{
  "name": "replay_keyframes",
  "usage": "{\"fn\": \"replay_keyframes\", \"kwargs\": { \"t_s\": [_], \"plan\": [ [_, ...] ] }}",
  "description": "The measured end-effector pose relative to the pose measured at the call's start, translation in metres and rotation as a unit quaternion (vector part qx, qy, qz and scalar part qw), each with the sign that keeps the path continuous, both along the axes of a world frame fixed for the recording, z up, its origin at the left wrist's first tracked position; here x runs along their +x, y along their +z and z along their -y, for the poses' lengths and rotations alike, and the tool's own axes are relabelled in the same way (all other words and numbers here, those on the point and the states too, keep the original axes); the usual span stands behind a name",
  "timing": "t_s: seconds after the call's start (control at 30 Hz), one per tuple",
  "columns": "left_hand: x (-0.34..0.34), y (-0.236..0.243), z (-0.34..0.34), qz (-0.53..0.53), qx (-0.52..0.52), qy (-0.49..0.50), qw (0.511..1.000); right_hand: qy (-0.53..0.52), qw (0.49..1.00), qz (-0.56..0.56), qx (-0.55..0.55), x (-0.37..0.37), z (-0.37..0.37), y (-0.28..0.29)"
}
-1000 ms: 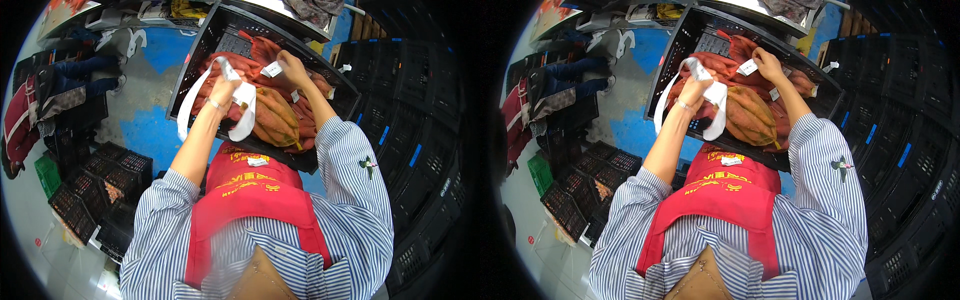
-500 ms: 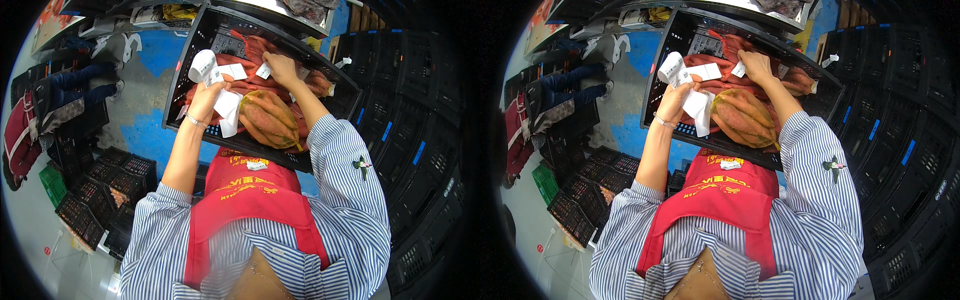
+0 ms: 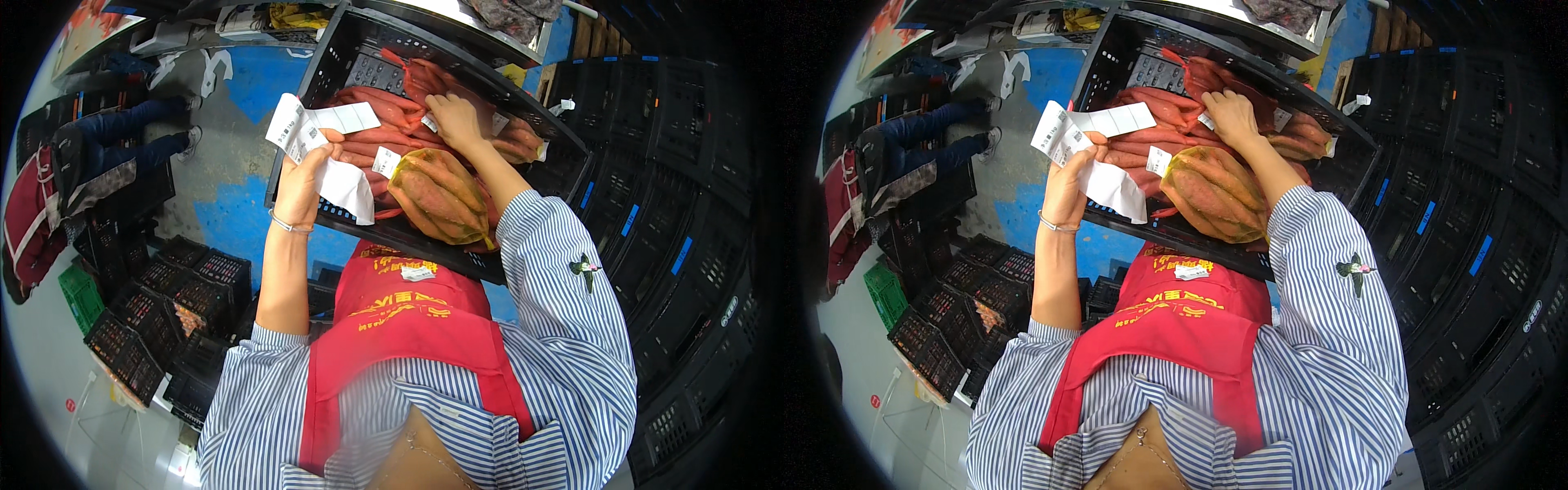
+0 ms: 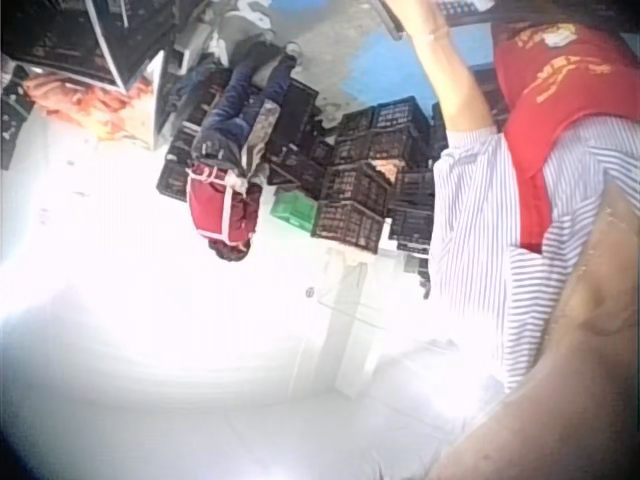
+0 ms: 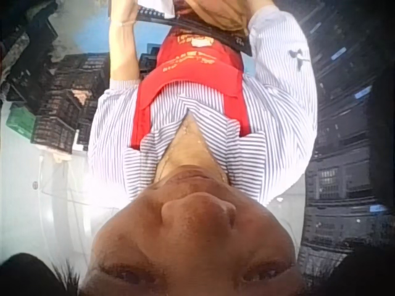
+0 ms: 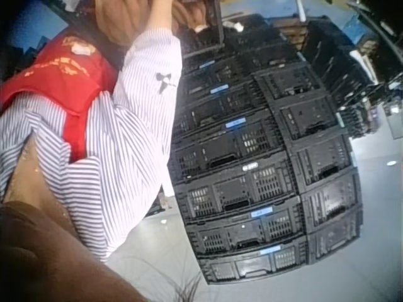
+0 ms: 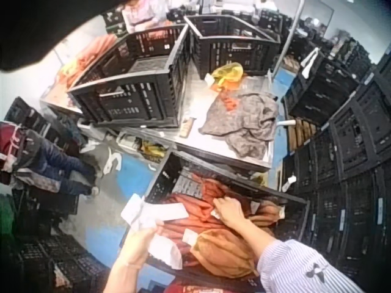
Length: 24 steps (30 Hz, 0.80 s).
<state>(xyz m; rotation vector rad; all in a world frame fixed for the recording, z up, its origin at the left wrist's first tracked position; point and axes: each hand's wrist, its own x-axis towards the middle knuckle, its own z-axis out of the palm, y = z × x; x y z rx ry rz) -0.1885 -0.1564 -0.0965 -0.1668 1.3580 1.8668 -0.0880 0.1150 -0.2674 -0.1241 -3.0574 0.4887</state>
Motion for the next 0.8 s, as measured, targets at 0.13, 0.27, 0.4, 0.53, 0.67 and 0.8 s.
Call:
{"fn": "replay_keyframes", "kwargs": {
  "t_s": [0.13, 0.27, 0.4, 0.53, 0.67, 0.8],
  "plan": [
    [0.004, 0.001, 0.005, -0.024, -0.02, 0.004, 0.999, -0.008, 0.999, 0.013, 0.028, -0.001, 0.003, 0.008],
    [0.01, -0.008, 0.024, -0.053, -0.069, 0.033, 0.996, -0.04, 0.996, 0.061, 0.054, -0.007, 0.002, 0.025],
    [0.025, -0.008, 0.046, -0.117, -0.084, 0.128, 0.981, 0.041, 0.993, -0.037, -0.103, 0.005, -0.002, 0.027],
    [0.032, -0.007, 0.071, -0.147, -0.061, 0.243, 0.957, 0.102, 0.992, -0.024, -0.067, -0.005, 0.008, 0.032],
    [0.026, 0.01, 0.102, -0.157, -0.063, 0.273, 0.947, 0.245, 0.967, -0.046, 0.041, -0.014, -0.008, 0.01],
    [0.034, 0.01, 0.116, -0.176, -0.085, 0.264, 0.944, 0.342, 0.935, -0.057, 0.081, -0.035, -0.015, 0.017]
  ]
}}
